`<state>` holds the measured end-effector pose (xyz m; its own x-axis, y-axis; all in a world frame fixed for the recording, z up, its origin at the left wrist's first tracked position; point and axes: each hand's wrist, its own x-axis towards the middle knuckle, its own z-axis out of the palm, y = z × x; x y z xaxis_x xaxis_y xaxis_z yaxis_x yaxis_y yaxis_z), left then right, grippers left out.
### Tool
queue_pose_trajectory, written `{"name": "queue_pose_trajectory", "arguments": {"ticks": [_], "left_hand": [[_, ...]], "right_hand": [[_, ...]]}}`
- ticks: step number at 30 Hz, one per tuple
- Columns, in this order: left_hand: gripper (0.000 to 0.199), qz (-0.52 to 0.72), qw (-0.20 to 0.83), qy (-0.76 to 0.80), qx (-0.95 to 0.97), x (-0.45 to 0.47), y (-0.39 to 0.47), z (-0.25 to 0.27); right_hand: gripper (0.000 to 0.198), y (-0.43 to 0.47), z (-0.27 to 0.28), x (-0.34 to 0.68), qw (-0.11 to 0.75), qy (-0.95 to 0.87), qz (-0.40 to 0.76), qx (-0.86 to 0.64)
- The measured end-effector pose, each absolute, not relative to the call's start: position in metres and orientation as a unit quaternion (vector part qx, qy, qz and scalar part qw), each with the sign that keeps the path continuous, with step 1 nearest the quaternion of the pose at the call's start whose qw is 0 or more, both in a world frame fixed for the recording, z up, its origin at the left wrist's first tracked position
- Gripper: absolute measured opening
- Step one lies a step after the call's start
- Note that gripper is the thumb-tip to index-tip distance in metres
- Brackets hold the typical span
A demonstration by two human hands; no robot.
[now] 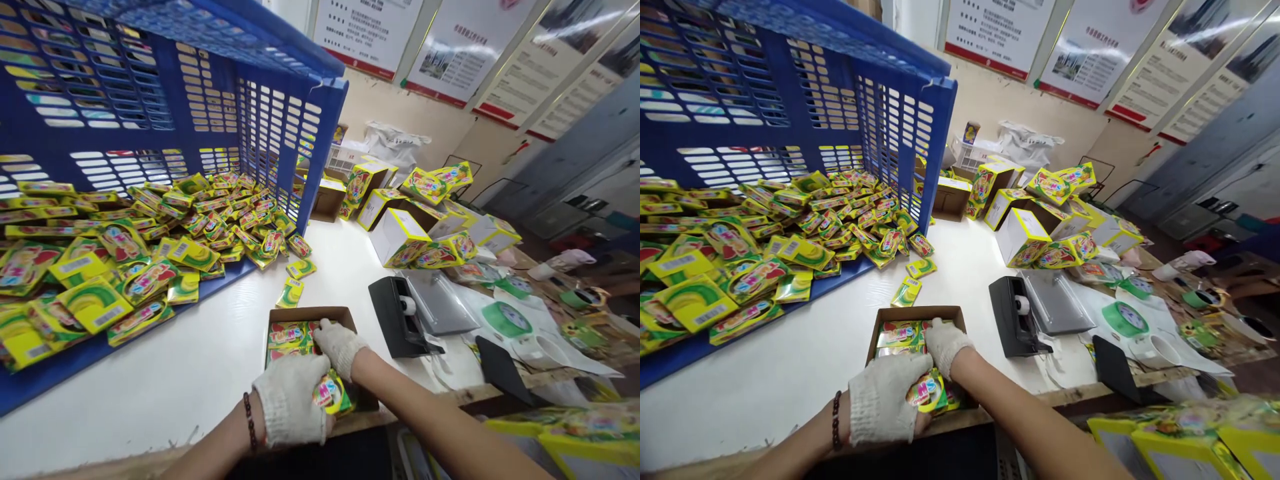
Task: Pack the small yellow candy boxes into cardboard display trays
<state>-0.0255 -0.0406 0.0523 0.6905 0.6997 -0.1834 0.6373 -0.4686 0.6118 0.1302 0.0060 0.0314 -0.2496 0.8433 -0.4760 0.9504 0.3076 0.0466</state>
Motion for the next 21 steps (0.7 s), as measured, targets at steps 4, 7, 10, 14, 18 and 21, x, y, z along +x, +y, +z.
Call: {"name": "queue_pose_trajectory", "arguments": {"ticks": [4, 7, 10, 14, 18, 21], "left_hand": [[0.050, 0.135, 0.376, 0.435, 0.807, -0.032, -0.035, 0.056], [0.049, 0.218, 0.416, 0.474, 0.745, -0.039, -0.024, 0.056], [0.037, 0.322, 0.432, 0.475, 0.696, -0.042, -0.013, 0.053], [0.041, 0.417, 0.429, 0.467, 0.652, -0.041, -0.002, 0.053], [0.043, 0.373, 0.422, 0.442, 0.698, -0.039, -0.002, 0.056], [0.045, 0.336, 0.415, 0.438, 0.723, -0.043, -0.006, 0.054]], "right_hand": [[0.022, 0.012, 0.037, 0.144, 0.160, 0.789, -0.180, 0.566], [0.030, 0.006, 0.048, 0.153, -0.039, 0.751, -0.290, 0.592], [0.044, -0.009, 0.057, 0.150, -0.286, 0.607, -0.482, 0.563], [0.052, -0.021, 0.063, 0.136, -0.375, 0.554, -0.537, 0.513], [0.055, -0.016, 0.068, 0.138, -0.396, 0.630, -0.338, 0.575], [0.049, -0.011, 0.068, 0.147, -0.341, 0.700, -0.311, 0.545]]}}
